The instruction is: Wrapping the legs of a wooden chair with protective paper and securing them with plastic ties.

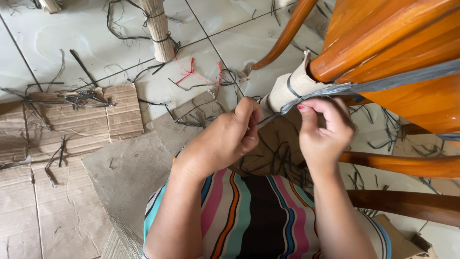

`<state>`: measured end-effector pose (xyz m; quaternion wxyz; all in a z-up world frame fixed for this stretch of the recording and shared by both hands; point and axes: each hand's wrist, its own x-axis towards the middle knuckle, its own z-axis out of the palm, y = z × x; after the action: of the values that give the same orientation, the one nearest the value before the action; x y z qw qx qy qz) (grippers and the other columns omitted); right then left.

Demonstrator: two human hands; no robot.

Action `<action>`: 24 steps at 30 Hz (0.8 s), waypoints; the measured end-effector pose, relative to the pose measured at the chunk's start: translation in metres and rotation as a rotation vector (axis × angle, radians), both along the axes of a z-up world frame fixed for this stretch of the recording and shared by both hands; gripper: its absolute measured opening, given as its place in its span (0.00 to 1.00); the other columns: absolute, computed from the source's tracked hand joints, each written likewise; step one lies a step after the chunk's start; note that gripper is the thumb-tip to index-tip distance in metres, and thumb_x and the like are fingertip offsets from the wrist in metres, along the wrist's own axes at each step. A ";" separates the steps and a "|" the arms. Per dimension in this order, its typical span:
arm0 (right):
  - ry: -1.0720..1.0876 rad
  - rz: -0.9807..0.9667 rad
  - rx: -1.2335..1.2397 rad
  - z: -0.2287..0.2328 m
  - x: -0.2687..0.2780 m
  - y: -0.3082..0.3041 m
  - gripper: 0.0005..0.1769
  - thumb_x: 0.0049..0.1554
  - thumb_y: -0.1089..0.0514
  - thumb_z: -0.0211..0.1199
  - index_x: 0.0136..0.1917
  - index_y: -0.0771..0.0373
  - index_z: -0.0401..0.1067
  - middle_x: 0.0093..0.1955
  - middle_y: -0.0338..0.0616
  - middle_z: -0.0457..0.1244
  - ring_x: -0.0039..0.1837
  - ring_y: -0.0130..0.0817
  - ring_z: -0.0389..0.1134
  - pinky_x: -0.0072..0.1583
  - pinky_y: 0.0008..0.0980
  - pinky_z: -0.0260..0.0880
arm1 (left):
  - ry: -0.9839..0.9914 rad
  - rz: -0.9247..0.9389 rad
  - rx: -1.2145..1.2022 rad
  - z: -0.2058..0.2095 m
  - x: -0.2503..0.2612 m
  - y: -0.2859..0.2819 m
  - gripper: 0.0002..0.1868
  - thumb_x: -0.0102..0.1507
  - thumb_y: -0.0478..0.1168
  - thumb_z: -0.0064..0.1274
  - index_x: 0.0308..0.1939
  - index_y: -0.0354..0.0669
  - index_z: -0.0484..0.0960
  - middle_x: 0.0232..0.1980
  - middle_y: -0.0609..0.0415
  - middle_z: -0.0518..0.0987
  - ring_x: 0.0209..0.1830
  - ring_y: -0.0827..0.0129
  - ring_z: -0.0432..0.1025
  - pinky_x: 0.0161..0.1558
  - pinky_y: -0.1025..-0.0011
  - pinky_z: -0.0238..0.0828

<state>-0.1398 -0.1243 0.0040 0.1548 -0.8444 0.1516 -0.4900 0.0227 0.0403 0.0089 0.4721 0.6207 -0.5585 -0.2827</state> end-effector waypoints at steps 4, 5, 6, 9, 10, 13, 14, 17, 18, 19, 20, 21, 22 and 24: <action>-0.026 0.020 0.189 -0.029 0.001 -0.014 0.07 0.58 0.77 0.71 0.43 0.73 0.75 0.38 0.56 0.64 0.39 0.45 0.69 0.42 0.35 0.71 | 0.027 -0.003 0.021 -0.007 0.002 -0.002 0.16 0.62 0.28 0.45 0.51 0.40 0.60 0.33 0.40 0.80 0.30 0.43 0.80 0.33 0.53 0.76; -0.024 0.021 0.191 -0.028 -0.005 -0.017 0.07 0.58 0.77 0.71 0.43 0.73 0.75 0.38 0.56 0.64 0.39 0.45 0.69 0.42 0.35 0.71 | 0.028 -0.001 0.023 -0.002 0.004 0.000 0.16 0.62 0.28 0.45 0.51 0.40 0.60 0.33 0.40 0.80 0.30 0.43 0.80 0.33 0.53 0.76; 0.021 0.070 0.332 -0.028 -0.011 -0.020 0.05 0.60 0.77 0.68 0.47 0.73 0.75 0.41 0.57 0.66 0.41 0.42 0.71 0.46 0.36 0.74 | 0.017 0.034 0.034 0.003 0.006 0.002 0.16 0.63 0.30 0.47 0.52 0.41 0.60 0.35 0.41 0.81 0.32 0.43 0.81 0.34 0.53 0.77; 0.157 0.109 0.504 -0.020 -0.037 -0.016 0.12 0.60 0.76 0.63 0.58 0.75 0.71 0.48 0.64 0.68 0.46 0.46 0.73 0.52 0.45 0.76 | -0.034 0.086 0.139 -0.004 0.008 0.004 0.17 0.65 0.34 0.46 0.55 0.44 0.60 0.40 0.42 0.82 0.37 0.41 0.81 0.36 0.50 0.77; 0.245 0.110 0.535 -0.016 -0.046 -0.014 0.21 0.59 0.75 0.63 0.65 0.76 0.68 0.52 0.70 0.67 0.49 0.53 0.73 0.55 0.53 0.74 | -0.079 0.112 0.232 -0.009 0.008 0.003 0.17 0.67 0.36 0.44 0.58 0.45 0.59 0.43 0.41 0.82 0.39 0.38 0.80 0.38 0.46 0.76; 0.499 -0.054 0.693 -0.064 -0.098 -0.025 0.22 0.55 0.72 0.67 0.63 0.68 0.73 0.55 0.60 0.69 0.55 0.54 0.73 0.58 0.49 0.74 | -0.137 0.075 0.595 -0.032 0.009 -0.011 0.17 0.68 0.44 0.43 0.60 0.45 0.68 0.48 0.43 0.84 0.48 0.48 0.80 0.46 0.53 0.77; 0.497 -0.055 0.697 -0.088 -0.117 -0.023 0.22 0.55 0.72 0.67 0.63 0.68 0.73 0.55 0.60 0.69 0.55 0.54 0.73 0.58 0.49 0.74 | -0.139 0.073 0.599 -0.040 0.008 -0.015 0.17 0.68 0.44 0.43 0.60 0.45 0.68 0.48 0.43 0.84 0.48 0.48 0.80 0.46 0.53 0.77; 0.919 -0.159 0.743 -0.139 -0.147 -0.013 0.19 0.58 0.65 0.66 0.63 0.67 0.74 0.54 0.60 0.71 0.59 0.58 0.72 0.59 0.51 0.76 | -0.201 0.052 0.739 -0.061 0.006 -0.028 0.20 0.67 0.46 0.46 0.61 0.42 0.73 0.52 0.41 0.83 0.54 0.46 0.79 0.51 0.52 0.76; 1.120 -0.163 0.726 -0.141 -0.139 -0.010 0.15 0.59 0.62 0.63 0.60 0.63 0.77 0.54 0.56 0.72 0.59 0.56 0.73 0.59 0.51 0.75 | -0.209 0.066 0.758 -0.065 0.003 -0.034 0.22 0.67 0.47 0.46 0.63 0.43 0.73 0.54 0.41 0.82 0.56 0.47 0.77 0.53 0.53 0.76; 1.322 -0.167 0.707 -0.143 -0.133 -0.004 0.14 0.60 0.60 0.59 0.57 0.59 0.81 0.54 0.53 0.73 0.59 0.54 0.74 0.59 0.51 0.75 | -0.216 0.075 0.778 -0.070 0.000 -0.039 0.24 0.67 0.49 0.46 0.65 0.44 0.73 0.56 0.41 0.81 0.59 0.48 0.76 0.55 0.53 0.75; 1.321 -0.168 0.723 -0.152 -0.124 -0.003 0.14 0.60 0.60 0.59 0.57 0.59 0.81 0.54 0.53 0.73 0.59 0.54 0.74 0.59 0.51 0.75 | -0.220 0.065 0.788 -0.074 -0.003 -0.042 0.24 0.67 0.49 0.46 0.65 0.44 0.73 0.56 0.41 0.81 0.59 0.48 0.76 0.55 0.53 0.75; 1.219 -0.129 0.744 -0.160 -0.113 -0.005 0.13 0.61 0.58 0.61 0.57 0.62 0.80 0.54 0.56 0.72 0.59 0.58 0.73 0.59 0.52 0.74 | -0.217 0.096 0.791 -0.076 -0.005 -0.047 0.24 0.66 0.50 0.49 0.64 0.46 0.73 0.55 0.42 0.81 0.58 0.49 0.76 0.55 0.53 0.75; 1.116 -0.092 0.762 -0.167 -0.101 -0.007 0.13 0.62 0.56 0.62 0.57 0.64 0.79 0.54 0.60 0.72 0.59 0.61 0.72 0.60 0.54 0.73 | -0.215 0.128 0.794 -0.077 -0.006 -0.052 0.25 0.65 0.50 0.52 0.64 0.47 0.72 0.55 0.44 0.81 0.58 0.50 0.76 0.54 0.54 0.75; 1.043 -0.012 0.693 -0.210 -0.098 -0.009 0.11 0.58 0.58 0.65 0.55 0.60 0.79 0.50 0.54 0.72 0.56 0.55 0.73 0.58 0.49 0.74 | -0.197 0.137 0.775 -0.081 -0.005 -0.058 0.25 0.65 0.48 0.52 0.65 0.45 0.71 0.57 0.43 0.80 0.60 0.49 0.75 0.55 0.53 0.75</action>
<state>-0.2381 -0.1331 -0.2063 0.3224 -0.8724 0.3618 0.0636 0.0179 -0.0176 -0.0723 0.1650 0.8126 -0.4105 -0.3794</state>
